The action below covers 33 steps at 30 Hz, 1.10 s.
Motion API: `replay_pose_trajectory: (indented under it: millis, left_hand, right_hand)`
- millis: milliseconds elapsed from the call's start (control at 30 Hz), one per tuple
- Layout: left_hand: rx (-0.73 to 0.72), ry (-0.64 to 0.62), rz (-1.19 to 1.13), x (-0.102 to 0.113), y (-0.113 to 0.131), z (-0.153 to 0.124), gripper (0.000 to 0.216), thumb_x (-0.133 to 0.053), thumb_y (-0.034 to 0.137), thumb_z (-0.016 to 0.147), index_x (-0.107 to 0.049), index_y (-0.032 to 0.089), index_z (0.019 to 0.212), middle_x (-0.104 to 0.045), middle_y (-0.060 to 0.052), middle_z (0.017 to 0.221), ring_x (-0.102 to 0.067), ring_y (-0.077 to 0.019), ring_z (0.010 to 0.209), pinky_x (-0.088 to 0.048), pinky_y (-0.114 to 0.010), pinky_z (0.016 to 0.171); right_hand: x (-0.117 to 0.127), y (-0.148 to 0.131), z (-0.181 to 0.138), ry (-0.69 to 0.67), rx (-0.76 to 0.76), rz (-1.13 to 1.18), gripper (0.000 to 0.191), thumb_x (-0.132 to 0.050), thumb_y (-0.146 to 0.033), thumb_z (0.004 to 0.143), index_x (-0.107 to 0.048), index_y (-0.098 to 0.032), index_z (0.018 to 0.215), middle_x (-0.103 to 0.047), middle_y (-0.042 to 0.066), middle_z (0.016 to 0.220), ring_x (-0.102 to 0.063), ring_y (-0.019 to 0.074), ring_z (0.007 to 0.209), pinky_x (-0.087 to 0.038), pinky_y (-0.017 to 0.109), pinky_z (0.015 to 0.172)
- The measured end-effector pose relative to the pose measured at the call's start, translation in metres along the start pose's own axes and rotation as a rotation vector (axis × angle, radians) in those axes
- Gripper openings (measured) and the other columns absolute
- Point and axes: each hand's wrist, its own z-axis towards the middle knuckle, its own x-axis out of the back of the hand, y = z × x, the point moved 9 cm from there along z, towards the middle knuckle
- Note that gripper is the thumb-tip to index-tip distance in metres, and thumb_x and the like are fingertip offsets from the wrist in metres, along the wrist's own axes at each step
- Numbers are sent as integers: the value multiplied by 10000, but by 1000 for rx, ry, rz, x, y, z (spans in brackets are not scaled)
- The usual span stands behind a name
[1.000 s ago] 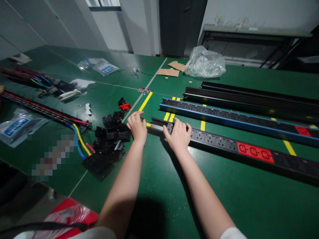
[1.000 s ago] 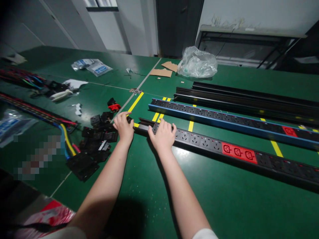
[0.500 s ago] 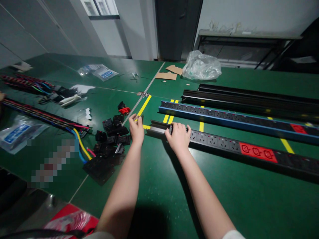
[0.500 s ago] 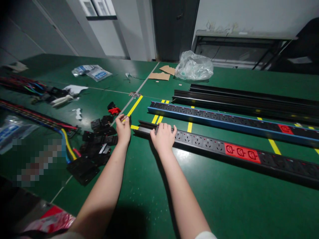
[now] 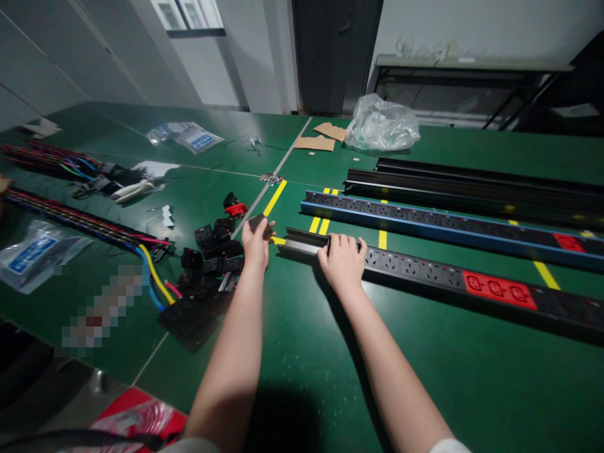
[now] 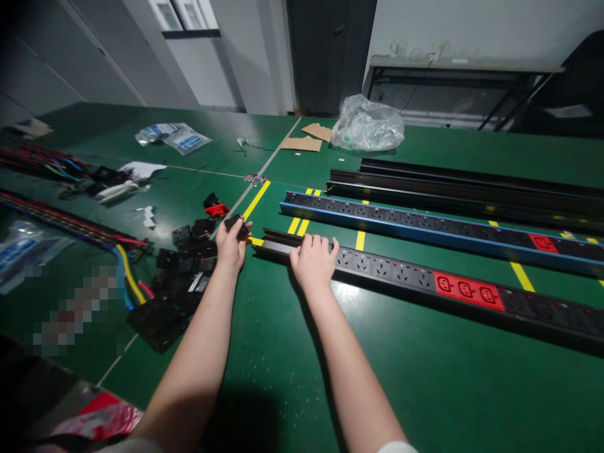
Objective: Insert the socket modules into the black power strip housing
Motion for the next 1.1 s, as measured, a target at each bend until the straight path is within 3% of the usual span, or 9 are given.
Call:
replay_pose_trajectory:
  millis: [167, 300, 500, 633, 767, 933, 1100]
  left_hand:
    - [-263, 2, 293, -1, 19, -5, 393, -817, 252, 612, -549, 175, 889, -679, -51, 950, -672, -161, 902, -535, -284, 821]
    - [-320, 24, 422, 1, 22, -8, 370, -796, 268, 652, -536, 182, 901, -657, -48, 944, -660, -149, 861, -533, -274, 785]
    - [-439, 23, 740, -5, 33, -15, 304, -715, 327, 754, -656, 202, 1025, -602, -63, 1018, -623, -157, 890, -520, -276, 780]
    - [-457, -18, 962, -12, 31, -19, 262, -678, 356, 785, -716, 225, 1009, -575, -50, 916, -596, -165, 798, -508, -314, 797]
    - [-435, -78, 994, -17, 25, -19, 361, -634, 346, 814, -677, 227, 1151, -556, -78, 1025, -599, -181, 873, -495, -317, 839]
    - [-433, -123, 950, -19, 24, -19, 306, -579, 306, 845, -680, 239, 1126, -588, -72, 964, -592, -215, 923, -456, -344, 912]
    - [-435, -60, 809, -11, 27, -16, 221, -568, 315, 863, -661, 222, 1041, -601, -73, 974, -578, -198, 883, -444, -306, 870]
  right_hand:
    - [2, 7, 2, -47, -50, 85, 310, -513, -346, 873, -648, -187, 1103, -683, 93, 1044, -538, 263, 1022, -249, 441, 1035]
    - [-1, 2, 1, -57, -4, 64, 333, -464, -279, 901, -634, -157, 1160, -675, 118, 1094, -522, 270, 1044, -266, 423, 1019]
    - [-5, 0, 2, -126, 21, 22, 396, -433, -232, 913, -586, -153, 1269, -648, 131, 1185, -506, 277, 1089, -243, 431, 1048]
    - [3, 17, 4, -160, -74, -5, 357, -474, -359, 895, -641, -173, 1150, -671, 124, 1108, -522, 288, 1063, -229, 470, 1042]
    - [10, 32, 1, -120, -142, -79, 458, -497, -545, 847, -653, -154, 1029, -666, 145, 1029, -513, 321, 1033, -239, 498, 1003]
    - [10, 27, -4, -23, -76, -97, 348, -454, -424, 886, -641, -167, 1027, -668, 131, 1023, -511, 303, 985, -233, 508, 972]
    - [11, 30, -3, -51, -62, -24, 306, -452, -311, 884, -643, -189, 1089, -689, 110, 1049, -522, 278, 991, -211, 505, 987]
